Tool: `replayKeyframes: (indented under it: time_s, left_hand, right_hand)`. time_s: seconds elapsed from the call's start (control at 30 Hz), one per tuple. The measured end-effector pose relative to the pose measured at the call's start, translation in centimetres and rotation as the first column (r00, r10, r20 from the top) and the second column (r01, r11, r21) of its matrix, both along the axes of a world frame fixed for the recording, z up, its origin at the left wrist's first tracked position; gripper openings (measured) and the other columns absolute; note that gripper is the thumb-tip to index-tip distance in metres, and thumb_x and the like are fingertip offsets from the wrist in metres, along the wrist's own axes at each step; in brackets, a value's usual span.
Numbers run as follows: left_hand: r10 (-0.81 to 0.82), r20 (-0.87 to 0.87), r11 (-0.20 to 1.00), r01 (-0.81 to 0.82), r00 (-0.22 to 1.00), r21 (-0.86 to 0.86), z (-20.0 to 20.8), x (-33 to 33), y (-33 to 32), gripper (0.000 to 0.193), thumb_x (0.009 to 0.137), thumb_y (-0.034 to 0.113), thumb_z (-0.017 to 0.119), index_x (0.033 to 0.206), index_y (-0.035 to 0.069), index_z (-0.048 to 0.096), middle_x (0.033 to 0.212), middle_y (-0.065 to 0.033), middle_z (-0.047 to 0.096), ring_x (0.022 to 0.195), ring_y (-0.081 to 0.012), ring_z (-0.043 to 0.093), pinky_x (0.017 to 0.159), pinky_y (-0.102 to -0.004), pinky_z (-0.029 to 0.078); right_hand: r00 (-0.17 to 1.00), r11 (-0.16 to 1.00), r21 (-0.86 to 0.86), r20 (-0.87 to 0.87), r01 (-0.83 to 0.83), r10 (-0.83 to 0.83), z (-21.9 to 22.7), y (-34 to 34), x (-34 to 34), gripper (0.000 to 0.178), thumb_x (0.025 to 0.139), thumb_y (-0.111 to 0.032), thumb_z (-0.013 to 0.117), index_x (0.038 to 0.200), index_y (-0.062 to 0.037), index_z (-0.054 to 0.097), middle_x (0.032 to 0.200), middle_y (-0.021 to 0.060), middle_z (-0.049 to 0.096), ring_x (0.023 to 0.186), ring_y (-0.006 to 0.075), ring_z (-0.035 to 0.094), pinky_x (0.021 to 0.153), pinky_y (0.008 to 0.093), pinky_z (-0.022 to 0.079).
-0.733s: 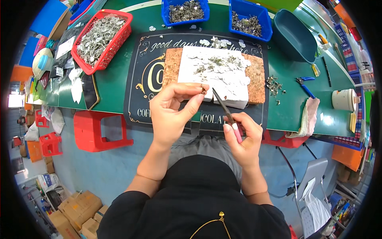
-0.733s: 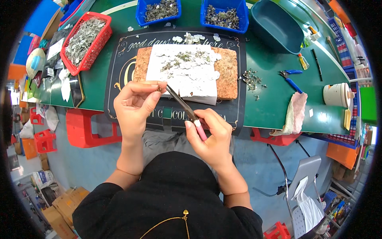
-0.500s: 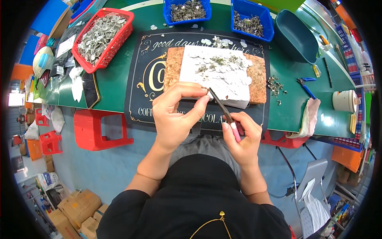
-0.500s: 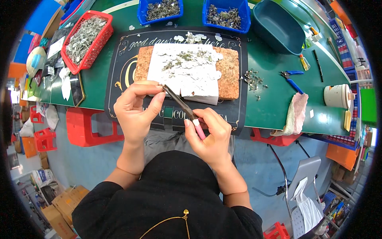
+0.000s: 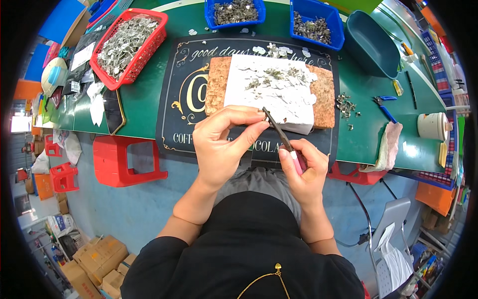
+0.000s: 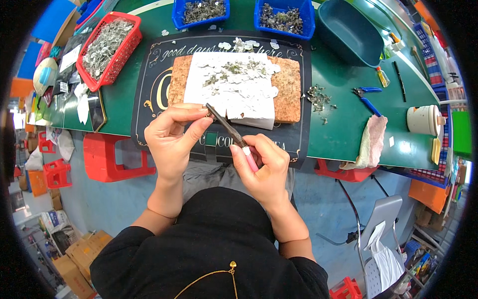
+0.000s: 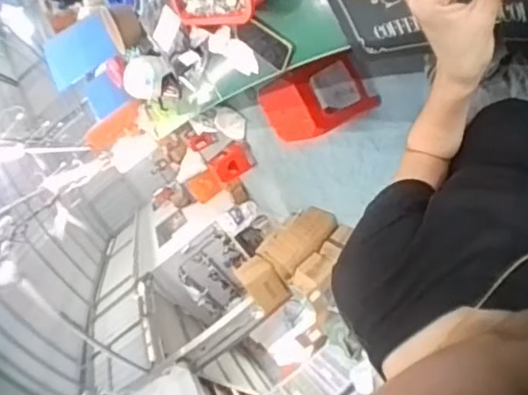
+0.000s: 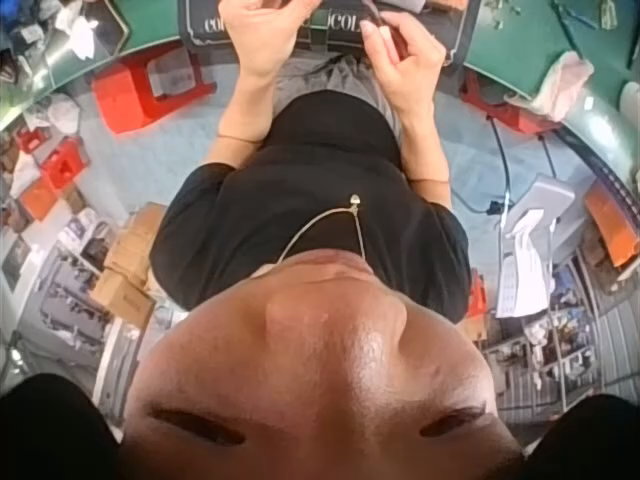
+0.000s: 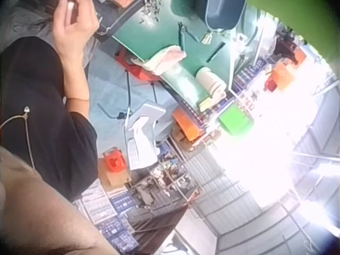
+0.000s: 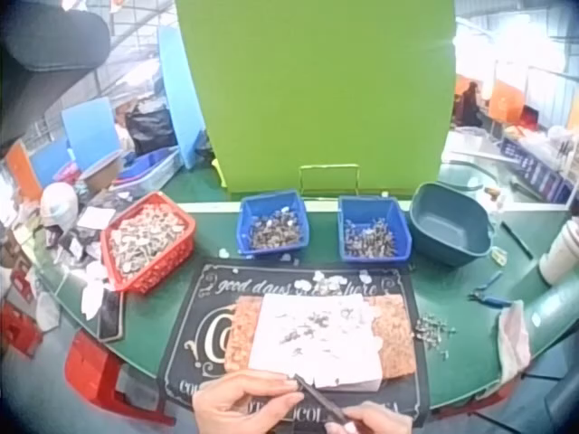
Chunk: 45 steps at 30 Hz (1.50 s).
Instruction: Assembling small metal components using tweezers on a workstation in a factory workshop.
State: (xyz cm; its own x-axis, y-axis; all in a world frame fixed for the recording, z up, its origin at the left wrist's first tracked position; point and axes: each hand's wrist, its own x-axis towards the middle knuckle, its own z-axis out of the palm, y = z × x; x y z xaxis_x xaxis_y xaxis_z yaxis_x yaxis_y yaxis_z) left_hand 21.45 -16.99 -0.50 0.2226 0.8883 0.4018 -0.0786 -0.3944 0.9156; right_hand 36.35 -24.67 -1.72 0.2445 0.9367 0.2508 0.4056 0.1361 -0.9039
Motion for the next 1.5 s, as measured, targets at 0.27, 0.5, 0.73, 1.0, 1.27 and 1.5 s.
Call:
replayKeyframes:
  time_s: [0.27, 0.5, 0.73, 1.0, 1.27, 1.5]
  left_hand:
    - [-0.195, 0.340, 0.900, 0.306, 0.920, -0.311, 0.3, 0.2, 0.3, 0.023, 0.086, 0.013, 0.058, 0.102, -0.004, 0.054, 0.096, -0.0145, 0.061, 0.082, -0.0187, 0.062, 0.075, -0.0292, 0.051]
    - [-0.268, 0.437, 0.843, 0.429, 0.859, -0.325, -0.6, 1.3, 0.3, 0.036, 0.090, 0.033, 0.051, 0.091, -0.003, 0.055, 0.079, -0.0118, 0.059, 0.078, -0.0197, 0.060, 0.072, -0.0314, 0.048]
    - [-0.195, 0.518, 0.819, 0.428, 0.833, -0.381, -1.1, 1.9, -0.1, 0.037, 0.088, 0.036, 0.052, 0.088, 0.000, 0.052, 0.076, -0.0098, 0.058, 0.074, -0.0185, 0.058, 0.071, -0.0302, 0.047]
    - [-0.174, 0.524, 0.825, 0.414, 0.834, -0.385, -1.0, 1.7, -0.2, 0.036, 0.088, 0.036, 0.052, 0.087, 0.000, 0.052, 0.074, -0.0100, 0.058, 0.073, -0.0188, 0.058, 0.070, -0.0296, 0.047]
    - [-0.170, 0.637, 0.791, 0.490, 0.752, -0.367, -1.8, 1.2, -0.6, 0.028, 0.090, 0.027, 0.053, 0.088, -0.001, 0.055, 0.083, -0.0080, 0.057, 0.072, -0.0169, 0.060, 0.068, -0.0292, 0.050]
    - [-0.076, 0.680, 0.796, 0.455, 0.729, -0.400, -2.4, 1.7, -1.0, 0.025, 0.091, 0.024, 0.052, 0.087, -0.001, 0.054, 0.082, -0.0075, 0.058, 0.072, -0.0155, 0.061, 0.066, -0.0271, 0.050]
  right_hand:
    - [0.939, 0.975, -0.163, -0.331, -0.153, 0.092, 0.1, -0.5, 0.3, 0.011, 0.081, -0.005, 0.061, 0.080, 0.0054, 0.060, 0.070, 0.0040, 0.058, 0.059, 0.0058, 0.048, 0.053, 0.0185, 0.035]
    - [0.794, 0.928, -0.226, -0.598, -0.295, 0.107, 0.3, -0.7, 0.0, 0.020, 0.085, -0.014, 0.057, 0.079, 0.0046, 0.060, 0.066, 0.0024, 0.055, 0.056, 0.0046, 0.043, 0.050, 0.0181, 0.032]
    - [0.602, 0.904, -0.190, -0.793, -0.384, 0.089, -0.8, -0.9, -0.3, 0.020, 0.087, -0.017, 0.059, 0.084, 0.0026, 0.062, 0.066, -0.0038, 0.053, 0.057, 0.0008, 0.040, 0.050, 0.0174, 0.029]
    - [0.653, 0.914, -0.193, -0.751, -0.358, 0.097, -0.2, -0.7, -0.5, 0.019, 0.087, -0.016, 0.059, 0.086, 0.0031, 0.062, 0.072, -0.0010, 0.057, 0.064, 0.0020, 0.046, 0.056, 0.0162, 0.035]
    - [0.294, 0.794, -0.091, -0.949, -0.601, 0.114, -0.7, -0.8, -0.5, 0.026, 0.090, -0.023, 0.053, 0.080, 0.0009, 0.057, 0.064, 0.0002, 0.046, 0.055, 0.0053, 0.038, 0.047, 0.0199, 0.030]
    - [-0.405, 0.602, 0.228, -0.898, -0.765, -0.174, -1.9, -0.9, -0.9, 0.034, 0.092, -0.035, 0.045, 0.078, -0.0045, 0.049, 0.061, 0.0009, 0.034, 0.054, 0.0111, 0.032, 0.044, 0.0209, 0.028]
